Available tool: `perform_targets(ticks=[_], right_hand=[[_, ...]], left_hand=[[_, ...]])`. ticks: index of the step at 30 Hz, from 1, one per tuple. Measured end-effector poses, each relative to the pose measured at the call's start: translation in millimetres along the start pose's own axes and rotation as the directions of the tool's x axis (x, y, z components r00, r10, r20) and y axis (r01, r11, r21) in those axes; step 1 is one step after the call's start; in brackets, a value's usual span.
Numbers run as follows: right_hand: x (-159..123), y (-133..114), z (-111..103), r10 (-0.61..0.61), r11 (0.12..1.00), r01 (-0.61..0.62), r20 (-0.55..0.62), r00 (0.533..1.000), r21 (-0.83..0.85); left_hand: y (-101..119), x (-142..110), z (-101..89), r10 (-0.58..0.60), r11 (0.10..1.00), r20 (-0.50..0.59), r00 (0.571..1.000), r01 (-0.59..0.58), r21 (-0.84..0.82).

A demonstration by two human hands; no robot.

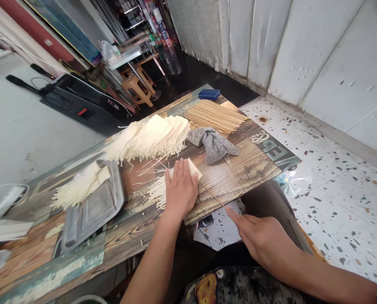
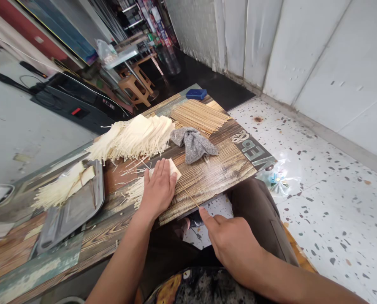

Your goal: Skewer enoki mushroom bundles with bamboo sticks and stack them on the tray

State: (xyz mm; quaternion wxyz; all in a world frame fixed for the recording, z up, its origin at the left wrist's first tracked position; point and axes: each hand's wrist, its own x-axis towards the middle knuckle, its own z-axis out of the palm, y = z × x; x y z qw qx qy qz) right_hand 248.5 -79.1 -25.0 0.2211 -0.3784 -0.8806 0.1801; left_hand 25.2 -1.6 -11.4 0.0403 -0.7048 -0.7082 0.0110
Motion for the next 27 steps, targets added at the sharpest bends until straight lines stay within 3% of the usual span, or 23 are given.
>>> perform_targets(ticks=[15,27], right_hand=[[7.8,-4.0,4.9,-0.042,0.997,0.037,-0.077,0.996,-0.064],[17.9,-10.1,5.3,0.011,0.992,0.003,0.115,0.993,-0.123]], left_hand=[[1.3,-0.6,-0.3,-0.003,1.000,-0.002,1.000,0.003,0.000],[3.3,0.5,-1.4,-0.022,0.999,0.022,1.000,0.023,-0.040]])
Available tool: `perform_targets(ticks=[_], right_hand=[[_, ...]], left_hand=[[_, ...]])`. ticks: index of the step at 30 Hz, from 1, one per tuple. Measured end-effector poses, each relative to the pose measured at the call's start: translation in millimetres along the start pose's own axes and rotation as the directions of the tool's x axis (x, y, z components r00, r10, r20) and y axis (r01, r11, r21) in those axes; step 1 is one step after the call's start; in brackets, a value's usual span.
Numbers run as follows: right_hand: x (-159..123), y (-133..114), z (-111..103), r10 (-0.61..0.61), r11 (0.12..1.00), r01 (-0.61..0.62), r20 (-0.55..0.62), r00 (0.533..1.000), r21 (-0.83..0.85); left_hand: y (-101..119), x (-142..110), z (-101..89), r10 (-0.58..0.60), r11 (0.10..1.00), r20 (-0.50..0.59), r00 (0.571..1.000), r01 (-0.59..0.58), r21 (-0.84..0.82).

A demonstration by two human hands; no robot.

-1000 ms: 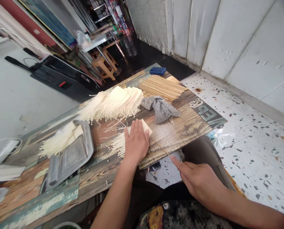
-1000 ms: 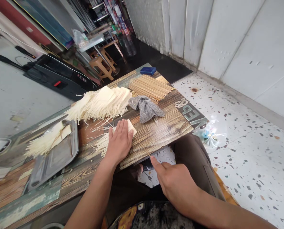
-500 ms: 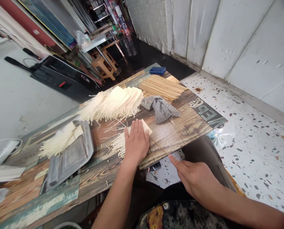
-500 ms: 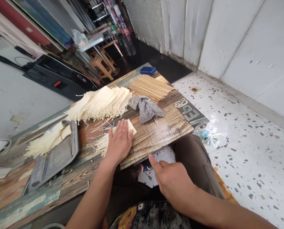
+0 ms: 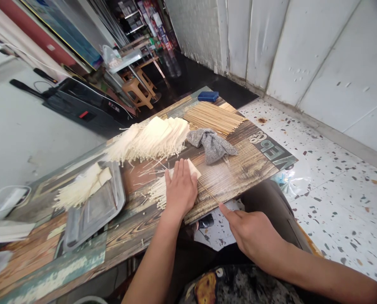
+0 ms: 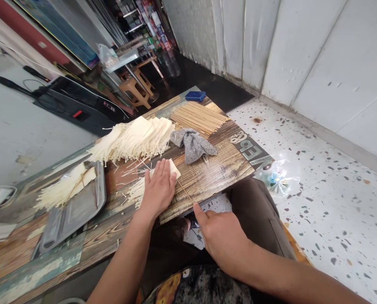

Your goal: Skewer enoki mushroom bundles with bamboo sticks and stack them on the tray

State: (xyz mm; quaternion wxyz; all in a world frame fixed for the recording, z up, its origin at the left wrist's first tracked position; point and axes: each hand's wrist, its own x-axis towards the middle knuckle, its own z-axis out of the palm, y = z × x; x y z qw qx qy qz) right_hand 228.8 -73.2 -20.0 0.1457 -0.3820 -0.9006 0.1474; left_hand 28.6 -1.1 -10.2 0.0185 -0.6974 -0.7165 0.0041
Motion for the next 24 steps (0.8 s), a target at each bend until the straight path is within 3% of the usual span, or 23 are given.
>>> perform_targets(ticks=[5,7,11,16,24], right_hand=[[3.6,-2.0,-5.4,0.033,0.999,-0.030,0.120,0.992,-0.025],[3.4,-0.7,-5.5,0.046,0.999,-0.042,0.121,0.992,-0.034],[1.5,1.9,-3.6,0.029,0.999,-0.027,0.065,0.997,-0.035],[0.5,2.9,-0.5,-0.007,0.998,0.006,-0.009,1.000,-0.059],[-2.2,7.8,1.0,-0.055,0.995,0.046,-0.106,0.993,-0.084]], left_hand=[[-8.6,0.8,-7.0,0.017,0.996,0.068,0.998,-0.012,-0.086],[-15.9,-1.1,-13.4,0.018,0.992,0.039,0.999,-0.013,-0.126],[-23.7,-12.7,-19.7,0.034,0.999,-0.137,0.990,-0.035,-0.003],[-16.6,-28.8,-5.8,0.233,0.972,-0.053,0.971,-0.231,0.039],[-15.5,-31.1,-2.7,0.261,0.965,-0.058,0.964,-0.259,0.031]])
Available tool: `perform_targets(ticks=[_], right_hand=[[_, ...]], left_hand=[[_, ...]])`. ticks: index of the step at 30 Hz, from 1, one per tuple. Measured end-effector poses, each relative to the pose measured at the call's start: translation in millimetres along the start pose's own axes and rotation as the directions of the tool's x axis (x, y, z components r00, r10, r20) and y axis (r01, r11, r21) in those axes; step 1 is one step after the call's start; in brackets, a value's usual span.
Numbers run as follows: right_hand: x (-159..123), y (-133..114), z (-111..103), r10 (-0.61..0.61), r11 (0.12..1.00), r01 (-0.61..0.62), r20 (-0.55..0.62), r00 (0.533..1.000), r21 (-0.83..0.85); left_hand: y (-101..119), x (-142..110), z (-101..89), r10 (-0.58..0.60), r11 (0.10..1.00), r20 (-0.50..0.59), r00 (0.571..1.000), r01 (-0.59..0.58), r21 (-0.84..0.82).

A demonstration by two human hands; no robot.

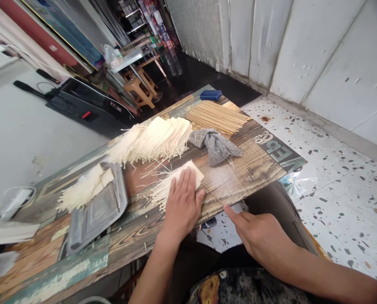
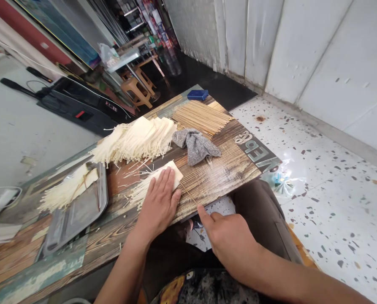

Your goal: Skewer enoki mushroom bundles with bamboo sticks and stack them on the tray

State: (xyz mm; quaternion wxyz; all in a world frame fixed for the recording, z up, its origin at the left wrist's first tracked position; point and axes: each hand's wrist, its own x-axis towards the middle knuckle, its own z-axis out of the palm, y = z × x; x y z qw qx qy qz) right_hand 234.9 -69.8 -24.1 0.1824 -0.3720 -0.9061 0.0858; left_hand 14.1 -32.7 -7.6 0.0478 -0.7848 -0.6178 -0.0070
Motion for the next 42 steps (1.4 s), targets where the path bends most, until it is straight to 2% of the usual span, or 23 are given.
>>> perform_targets(ticks=[5,11,22,31,37,42], right_hand=[[2.0,-0.1,1.2,-0.008,0.999,0.006,0.048,0.999,0.039],[7.0,-1.3,1.8,-0.051,0.997,0.053,-0.038,0.998,0.058],[15.0,-4.0,5.1,-0.028,1.000,0.028,0.004,1.000,-0.002],[23.0,-7.0,4.7,0.027,0.999,-0.022,0.142,0.990,-0.033],[30.2,-9.5,4.6,0.052,0.999,-0.052,0.181,0.982,-0.009],[43.5,-12.1,-3.6,0.101,0.994,-0.105,0.317,0.943,-0.004]], left_hand=[[-0.8,0.6,-1.7,0.018,1.000,0.033,0.999,-0.018,0.007],[0.1,0.2,-1.7,0.019,1.000,0.033,0.999,-0.019,0.007],[0.6,0.1,-3.4,0.013,1.000,0.045,0.999,-0.012,-0.014],[0.3,0.6,-1.8,0.015,1.000,0.032,0.999,-0.014,-0.024],[-0.3,-0.1,-0.8,0.021,0.998,0.012,1.000,-0.020,-0.056],[0.1,0.2,-0.6,0.012,0.999,0.020,1.000,-0.011,-0.046]])
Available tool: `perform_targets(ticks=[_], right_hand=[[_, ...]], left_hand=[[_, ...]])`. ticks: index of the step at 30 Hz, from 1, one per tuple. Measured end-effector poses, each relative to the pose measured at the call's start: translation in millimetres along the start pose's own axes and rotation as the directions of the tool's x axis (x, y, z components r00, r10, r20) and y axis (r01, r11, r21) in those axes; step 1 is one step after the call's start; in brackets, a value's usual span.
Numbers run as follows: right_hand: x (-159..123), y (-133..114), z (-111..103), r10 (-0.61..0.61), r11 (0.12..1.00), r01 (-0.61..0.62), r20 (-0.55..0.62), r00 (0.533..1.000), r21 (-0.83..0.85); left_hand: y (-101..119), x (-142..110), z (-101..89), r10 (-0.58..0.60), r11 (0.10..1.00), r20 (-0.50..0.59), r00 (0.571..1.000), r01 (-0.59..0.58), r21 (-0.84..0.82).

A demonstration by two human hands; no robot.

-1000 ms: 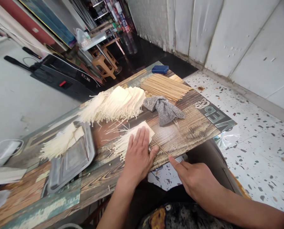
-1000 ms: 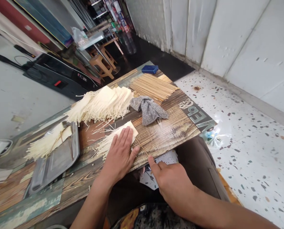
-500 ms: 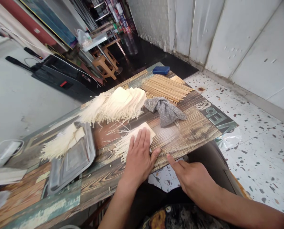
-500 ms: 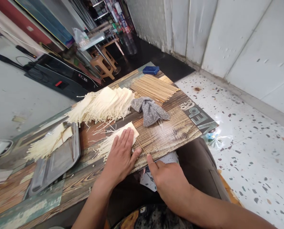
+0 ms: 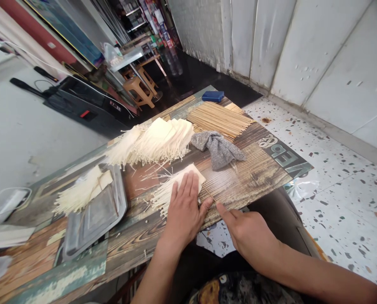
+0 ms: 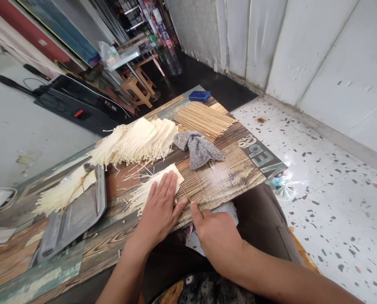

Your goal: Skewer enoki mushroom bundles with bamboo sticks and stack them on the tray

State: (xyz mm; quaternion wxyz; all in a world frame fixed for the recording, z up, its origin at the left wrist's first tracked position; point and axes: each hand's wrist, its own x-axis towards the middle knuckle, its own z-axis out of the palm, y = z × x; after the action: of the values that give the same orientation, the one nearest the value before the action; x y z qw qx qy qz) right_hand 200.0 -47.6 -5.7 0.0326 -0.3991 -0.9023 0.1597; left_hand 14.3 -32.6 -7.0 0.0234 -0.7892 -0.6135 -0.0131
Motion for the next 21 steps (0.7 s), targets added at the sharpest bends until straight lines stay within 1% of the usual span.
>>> perform_targets(ticks=[5,9,11,14,16,18,21], right_hand=[[7.7,-3.4,-12.5,0.053,0.997,-0.057,0.083,0.995,0.056],[7.3,-3.3,-16.7,0.057,0.997,-0.060,0.077,0.995,0.049],[6.3,-2.6,-17.1,0.060,0.998,-0.062,0.075,0.995,0.029],[5.4,-1.6,-17.5,0.063,0.998,-0.064,0.092,0.994,0.009],[5.3,-1.2,-18.5,0.064,0.998,-0.065,0.111,0.992,0.004],[5.7,-0.9,-20.0,0.066,0.998,-0.067,0.141,0.988,0.001],[6.7,-0.8,-22.8,0.070,0.997,-0.071,0.174,0.982,0.003]], left_hand=[[0.4,1.2,2.0,-0.011,1.000,-0.001,1.000,0.011,-0.001],[-2.4,-0.8,0.5,0.007,0.999,0.003,1.000,-0.006,-0.051],[-4.7,-2.9,-2.8,-0.002,0.998,-0.013,1.000,0.001,-0.069],[-8.1,-4.5,-8.5,-0.068,0.998,-0.095,0.993,0.069,0.010],[-10.2,-2.9,-10.1,-0.086,0.992,-0.116,0.990,0.096,0.082],[-12.2,0.5,-8.9,-0.072,0.991,-0.067,0.995,0.079,0.109],[-14.7,5.4,-4.0,-0.052,0.995,0.028,0.998,0.049,0.091]])
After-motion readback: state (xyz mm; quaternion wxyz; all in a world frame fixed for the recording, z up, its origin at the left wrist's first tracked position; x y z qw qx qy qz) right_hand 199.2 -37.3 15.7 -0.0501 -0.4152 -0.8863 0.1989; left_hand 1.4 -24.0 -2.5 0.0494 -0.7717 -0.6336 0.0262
